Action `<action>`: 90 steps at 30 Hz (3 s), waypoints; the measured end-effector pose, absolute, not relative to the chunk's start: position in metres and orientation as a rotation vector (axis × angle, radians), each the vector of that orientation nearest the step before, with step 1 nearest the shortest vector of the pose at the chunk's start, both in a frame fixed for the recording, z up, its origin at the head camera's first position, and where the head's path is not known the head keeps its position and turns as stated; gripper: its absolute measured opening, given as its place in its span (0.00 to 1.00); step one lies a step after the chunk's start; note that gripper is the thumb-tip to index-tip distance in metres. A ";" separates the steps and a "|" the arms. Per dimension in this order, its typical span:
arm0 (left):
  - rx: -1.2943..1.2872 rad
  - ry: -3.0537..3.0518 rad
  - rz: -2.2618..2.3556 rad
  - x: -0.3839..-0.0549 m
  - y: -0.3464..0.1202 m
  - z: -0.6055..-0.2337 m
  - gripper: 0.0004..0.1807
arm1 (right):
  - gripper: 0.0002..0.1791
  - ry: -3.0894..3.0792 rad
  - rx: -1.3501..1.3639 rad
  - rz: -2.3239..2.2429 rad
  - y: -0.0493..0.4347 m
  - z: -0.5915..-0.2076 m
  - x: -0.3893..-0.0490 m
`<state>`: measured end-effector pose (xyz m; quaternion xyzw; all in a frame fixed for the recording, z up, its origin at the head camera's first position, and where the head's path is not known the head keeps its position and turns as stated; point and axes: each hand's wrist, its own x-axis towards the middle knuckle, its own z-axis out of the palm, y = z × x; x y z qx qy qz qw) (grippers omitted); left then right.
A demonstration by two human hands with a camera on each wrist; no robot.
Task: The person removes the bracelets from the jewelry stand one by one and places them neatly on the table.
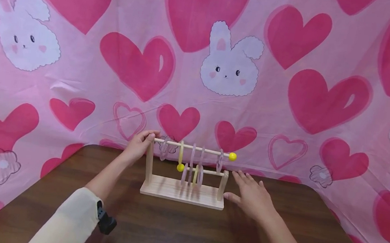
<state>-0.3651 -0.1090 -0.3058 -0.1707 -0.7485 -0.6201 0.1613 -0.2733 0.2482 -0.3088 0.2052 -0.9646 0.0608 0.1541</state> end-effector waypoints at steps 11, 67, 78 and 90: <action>-0.537 -2.083 -1.804 -0.368 -0.111 -0.311 0.17 | 0.32 -2.628 0.398 0.372 0.238 -0.311 -0.283; -0.574 -2.023 -1.982 -0.373 -0.114 -0.315 0.20 | 0.11 -2.268 0.086 1.086 0.185 -0.322 -0.319; -0.564 -2.020 -1.981 -0.371 -0.113 -0.314 0.20 | 0.12 -2.237 0.010 0.941 0.182 -0.320 -0.314; -0.555 -2.028 -1.985 -0.371 -0.113 -0.315 0.20 | 0.10 -2.215 0.010 0.905 0.184 -0.322 -0.317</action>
